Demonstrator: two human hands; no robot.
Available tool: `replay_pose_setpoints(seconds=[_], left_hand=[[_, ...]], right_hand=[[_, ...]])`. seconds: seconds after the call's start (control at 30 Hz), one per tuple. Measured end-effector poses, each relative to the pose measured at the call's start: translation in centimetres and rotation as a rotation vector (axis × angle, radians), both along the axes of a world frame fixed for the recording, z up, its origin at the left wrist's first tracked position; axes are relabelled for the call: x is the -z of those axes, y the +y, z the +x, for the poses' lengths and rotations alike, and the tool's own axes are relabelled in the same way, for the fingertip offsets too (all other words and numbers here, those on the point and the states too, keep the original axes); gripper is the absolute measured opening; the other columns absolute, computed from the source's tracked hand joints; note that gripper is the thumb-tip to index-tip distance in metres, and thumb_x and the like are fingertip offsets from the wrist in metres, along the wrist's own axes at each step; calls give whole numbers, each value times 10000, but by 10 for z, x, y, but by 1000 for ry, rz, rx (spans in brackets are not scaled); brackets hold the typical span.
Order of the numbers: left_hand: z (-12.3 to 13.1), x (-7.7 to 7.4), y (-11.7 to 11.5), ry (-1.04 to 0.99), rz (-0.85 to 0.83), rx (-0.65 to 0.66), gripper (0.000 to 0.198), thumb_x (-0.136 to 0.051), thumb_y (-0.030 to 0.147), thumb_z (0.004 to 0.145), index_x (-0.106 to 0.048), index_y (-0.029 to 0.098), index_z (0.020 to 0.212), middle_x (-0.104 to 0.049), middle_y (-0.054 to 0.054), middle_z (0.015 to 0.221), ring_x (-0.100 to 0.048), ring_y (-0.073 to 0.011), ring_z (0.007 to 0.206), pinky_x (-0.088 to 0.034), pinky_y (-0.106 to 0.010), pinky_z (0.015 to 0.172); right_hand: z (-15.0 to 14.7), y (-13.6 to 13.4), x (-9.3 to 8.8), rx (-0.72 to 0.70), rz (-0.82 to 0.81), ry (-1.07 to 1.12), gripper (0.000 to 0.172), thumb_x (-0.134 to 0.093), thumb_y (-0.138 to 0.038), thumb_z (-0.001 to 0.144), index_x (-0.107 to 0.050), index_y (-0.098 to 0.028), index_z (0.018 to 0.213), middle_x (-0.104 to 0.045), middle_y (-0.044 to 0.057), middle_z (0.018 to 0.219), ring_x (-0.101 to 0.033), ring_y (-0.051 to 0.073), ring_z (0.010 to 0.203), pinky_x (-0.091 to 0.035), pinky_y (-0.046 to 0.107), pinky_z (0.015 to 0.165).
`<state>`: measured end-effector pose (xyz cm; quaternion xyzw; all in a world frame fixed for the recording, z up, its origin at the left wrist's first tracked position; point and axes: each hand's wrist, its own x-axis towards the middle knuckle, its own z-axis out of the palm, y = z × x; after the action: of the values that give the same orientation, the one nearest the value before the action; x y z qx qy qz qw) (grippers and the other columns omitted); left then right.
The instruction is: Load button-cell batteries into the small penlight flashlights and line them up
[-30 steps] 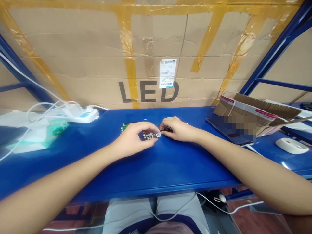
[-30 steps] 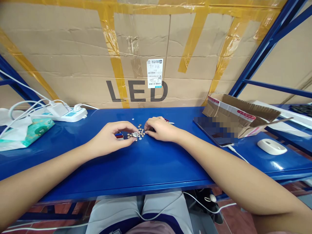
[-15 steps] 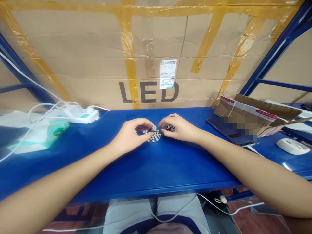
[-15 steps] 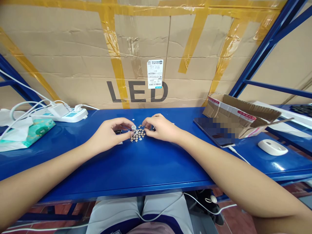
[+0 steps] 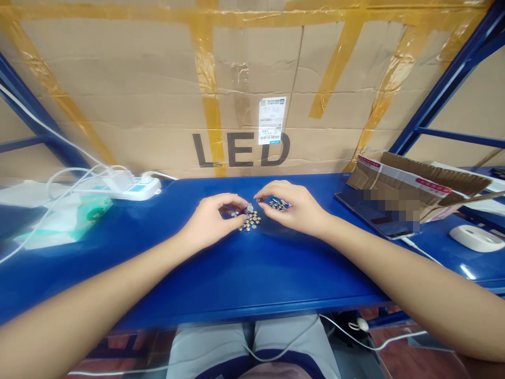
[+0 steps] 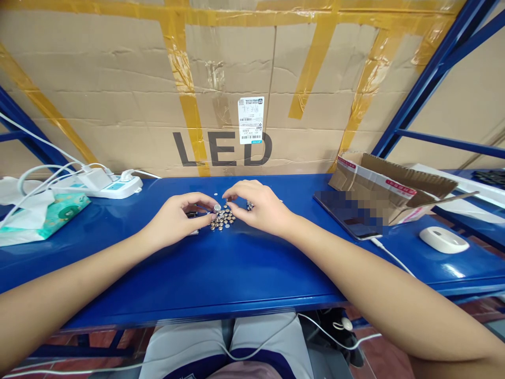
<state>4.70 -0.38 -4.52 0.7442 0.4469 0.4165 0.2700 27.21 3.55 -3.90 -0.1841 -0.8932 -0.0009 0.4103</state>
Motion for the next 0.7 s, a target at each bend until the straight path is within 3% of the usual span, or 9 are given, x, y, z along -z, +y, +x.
replay_pose_setpoints(seconds=[0.37,0.7], left_hand=[[0,1,-1,28,100,75,171,-720,242,782,-763,184,937,-750,-69,1030,-706,-206,932,-569,-345,900],[0,-1,-2,23,249,164,125,-711,214,828,-742,182,945,-738,-67,999,-684,-190,937,-540,-317,887]], right_hand=[[-3,-11,-5,-25,136,71,170,-561,-171,964,-672,-209,1087,-739,67,1008,-679,187,966,-582,345,848],[-4,-18,-10,-199,145,12,129,-594,-216,961,-674,-203,1061,-696,78,933,-649,185,890,-561,371,802]])
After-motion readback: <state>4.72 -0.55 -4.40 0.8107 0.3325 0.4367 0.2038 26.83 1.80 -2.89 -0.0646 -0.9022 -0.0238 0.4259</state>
